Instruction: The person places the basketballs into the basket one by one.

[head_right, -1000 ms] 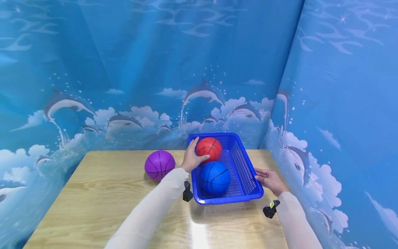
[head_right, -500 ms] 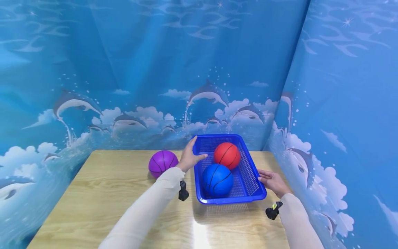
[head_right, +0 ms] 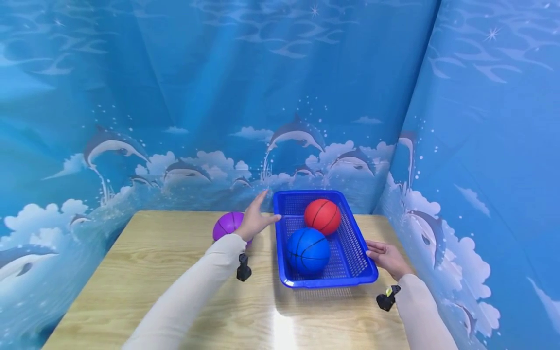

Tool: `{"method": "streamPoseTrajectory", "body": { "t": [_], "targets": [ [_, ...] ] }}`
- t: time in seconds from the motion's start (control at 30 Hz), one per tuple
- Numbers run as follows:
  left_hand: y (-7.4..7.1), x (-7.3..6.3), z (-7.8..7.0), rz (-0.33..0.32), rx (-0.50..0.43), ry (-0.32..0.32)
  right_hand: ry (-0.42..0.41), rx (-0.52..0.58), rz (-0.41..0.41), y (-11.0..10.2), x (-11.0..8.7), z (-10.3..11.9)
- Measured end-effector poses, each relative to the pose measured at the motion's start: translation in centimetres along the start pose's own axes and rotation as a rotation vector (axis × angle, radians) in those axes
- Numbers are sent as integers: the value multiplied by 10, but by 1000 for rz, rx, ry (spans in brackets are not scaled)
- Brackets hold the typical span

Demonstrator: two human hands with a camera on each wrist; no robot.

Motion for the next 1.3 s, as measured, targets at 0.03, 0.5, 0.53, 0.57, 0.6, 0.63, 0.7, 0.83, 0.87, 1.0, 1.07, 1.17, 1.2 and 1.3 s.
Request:
{"method": "streamPoseTrajectory", "body": {
  "t": [0.03,0.5,0.53,0.57,0.6,0.63,0.7,0.83,0.87,1.0,1.07,1.17,1.2,1.3],
  "targets": [
    [-2,0,2,-2,2,-1,2,0,-1,0,0,0],
    [-48,-13,26,-26,76,-51,18,-16,3,1,1,1],
    [-51,-14,29,-26,77,-59,18,-17,4,1,1,1],
    [-54,-15,32,-26,80,-64,20,-19,5,1,1,1],
    [-57,-17,35,-27,85,-70,21,-19,3,1,1,1],
    [-60,-18,39,-27,89,-78,22,-21,4,1,1,1],
    [-66,-20,45,-29,87,-89,23,-23,4,1,1,1],
    [-76,-27,55,-37,84,-117,24,-22,5,0,1,2],
    [-79,-29,57,-38,87,-120,26,-22,6,0,1,2],
    [-86,-35,67,-37,111,-133,37,-24,11,0,0,2],
    [-89,-38,73,-30,114,-143,40,-30,17,-1,0,1],
    [-92,-43,82,-24,96,-175,50,-27,16,-2,1,1],
    [-92,-45,85,-21,89,-181,53,-26,14,-2,1,1],
    [-93,-49,93,-18,63,-201,60,-28,13,-2,1,1]
  ]
}}
Point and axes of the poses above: each hand's wrist, its own x-axis towards the middle knuckle, its own y-axis out of the palm, z = x × y, the point moved 4 cm from there along x, towards the middle knuckle, and after that the axes turned 4 degrees about z, right-handed, at the moved point
